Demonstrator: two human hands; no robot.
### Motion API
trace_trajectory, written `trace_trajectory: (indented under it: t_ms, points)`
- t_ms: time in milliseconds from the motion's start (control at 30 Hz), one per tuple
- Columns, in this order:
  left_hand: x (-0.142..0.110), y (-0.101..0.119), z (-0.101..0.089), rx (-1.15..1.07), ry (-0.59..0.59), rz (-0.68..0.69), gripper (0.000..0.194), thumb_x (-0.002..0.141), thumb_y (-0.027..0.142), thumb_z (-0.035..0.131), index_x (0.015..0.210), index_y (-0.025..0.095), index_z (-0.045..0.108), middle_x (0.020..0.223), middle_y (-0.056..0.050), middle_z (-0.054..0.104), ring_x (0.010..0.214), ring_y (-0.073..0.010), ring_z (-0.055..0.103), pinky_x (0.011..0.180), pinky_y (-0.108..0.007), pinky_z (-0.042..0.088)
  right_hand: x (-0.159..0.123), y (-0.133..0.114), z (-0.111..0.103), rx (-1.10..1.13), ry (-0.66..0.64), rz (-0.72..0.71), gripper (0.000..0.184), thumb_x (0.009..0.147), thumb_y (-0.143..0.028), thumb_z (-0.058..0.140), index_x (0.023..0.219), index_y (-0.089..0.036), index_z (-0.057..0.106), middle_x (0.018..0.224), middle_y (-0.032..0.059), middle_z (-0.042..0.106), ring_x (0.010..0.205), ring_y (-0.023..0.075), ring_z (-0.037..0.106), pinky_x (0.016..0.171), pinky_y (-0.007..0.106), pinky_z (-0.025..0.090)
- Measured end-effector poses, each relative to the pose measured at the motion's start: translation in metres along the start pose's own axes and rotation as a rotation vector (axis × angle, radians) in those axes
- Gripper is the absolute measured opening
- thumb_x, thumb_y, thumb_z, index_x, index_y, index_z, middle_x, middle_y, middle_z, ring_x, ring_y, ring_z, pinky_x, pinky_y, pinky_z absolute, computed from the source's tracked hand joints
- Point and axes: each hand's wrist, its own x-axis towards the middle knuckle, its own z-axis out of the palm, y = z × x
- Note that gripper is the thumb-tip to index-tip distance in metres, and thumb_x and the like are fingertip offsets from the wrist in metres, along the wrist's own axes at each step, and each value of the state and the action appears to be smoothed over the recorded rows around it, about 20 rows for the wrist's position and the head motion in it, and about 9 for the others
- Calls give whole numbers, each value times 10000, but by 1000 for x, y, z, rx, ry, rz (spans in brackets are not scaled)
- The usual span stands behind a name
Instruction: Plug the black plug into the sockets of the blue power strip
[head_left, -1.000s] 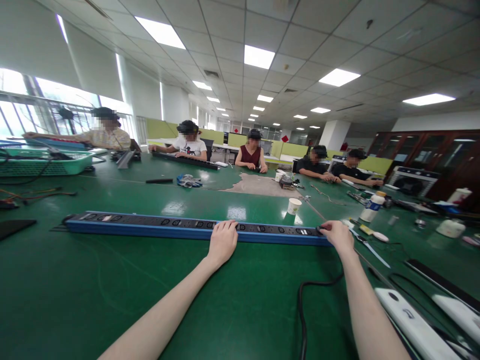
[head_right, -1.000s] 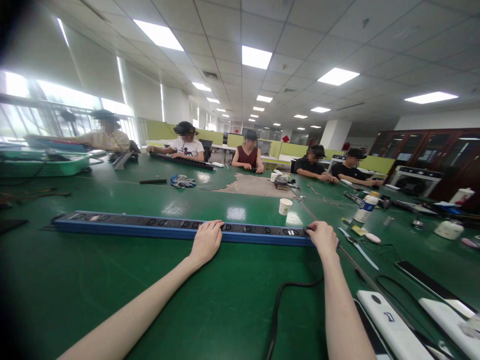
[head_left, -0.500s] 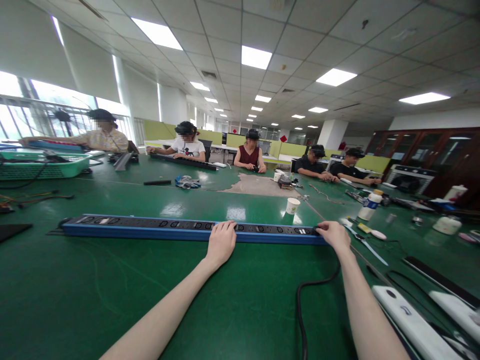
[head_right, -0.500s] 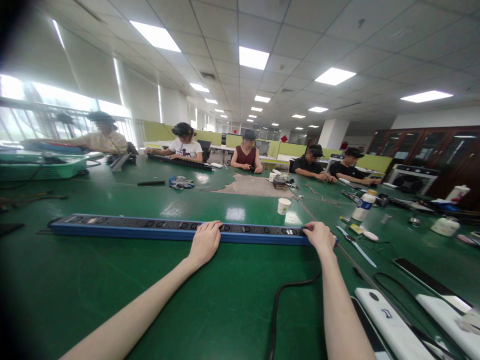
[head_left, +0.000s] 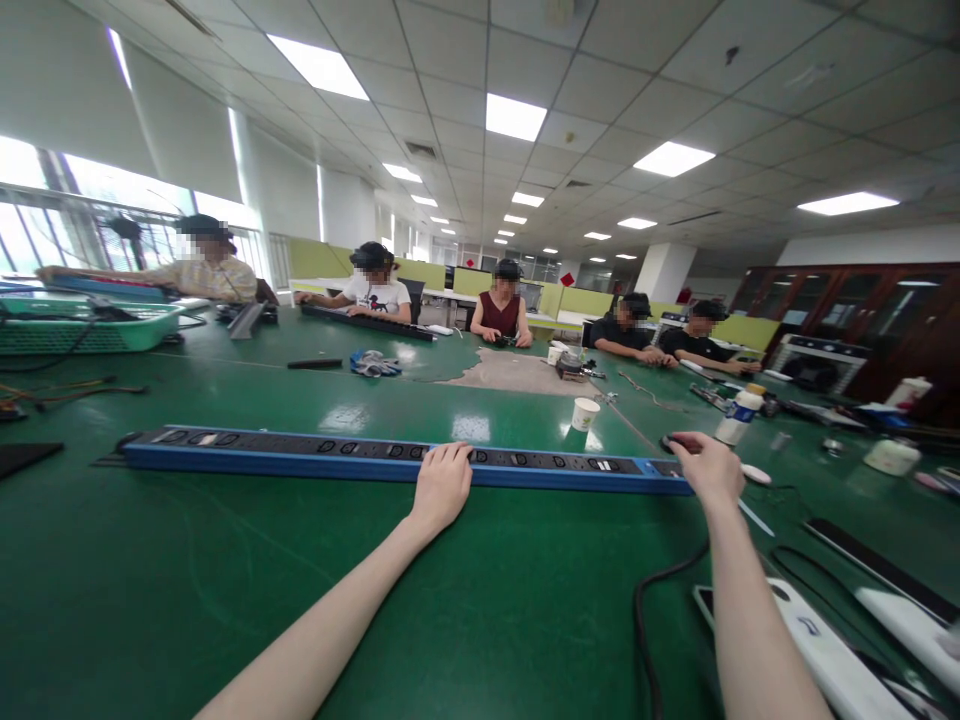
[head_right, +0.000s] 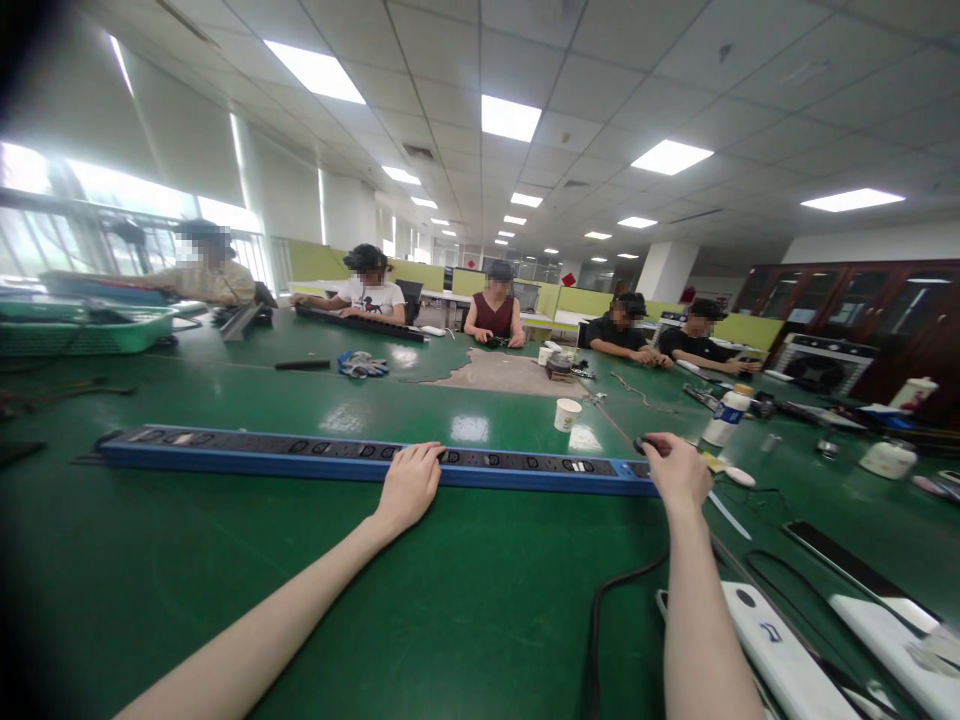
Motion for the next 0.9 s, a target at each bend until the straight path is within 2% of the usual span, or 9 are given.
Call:
trace_trajectory:
  t_ms: [133,267,500,767,900]
  points:
    - [0,1,-1,-3,3,-1,360,1010,191,446,1272,240,688,1316,-100,697,1229,-278,616,1100,-468,444,-13,14,23,-76,-117,-19,362,854,-515,659,1119,-320,809,1005,63,803,883,271,716,693,331,499]
    - [0,1,-1,-5,1,-5,361,1005,193,457,1275,245,691,1319,-98,697,1236,-275,614,1112,-466,439,-14,13,33,-143,-169,-25,362,866,-521,646,1140,-346,806,1051,71,799,911,281,720,712,341,510]
    - [0,2,-2,-16,-3,-11,373,1011,188,434,1281,243,684,1323,-98,694,1242,-282,608,1115,-469,435,-14,2,36,-252,-186,11,320,848,-483,677,1102,-349,817,1004,107,794,919,297,736,734,360,528]
    - [-1,2,-2,-26,-6,-23,379,998,193,447,1284,246,691,1317,-108,697,1241,-290,611,1112,-490,443,-21,-4,33,-234,-131,-56,263,783,-417,731,1009,-334,838,912,95,793,854,262,751,647,306,504]
    - [-1,2,-2,-20,-15,-19,377,1010,196,430,1283,243,685,1327,-101,692,1246,-286,606,1116,-480,437,-15,-3,26,-179,-152,-74,268,715,-352,750,964,-330,849,895,79,799,803,243,747,630,289,513]
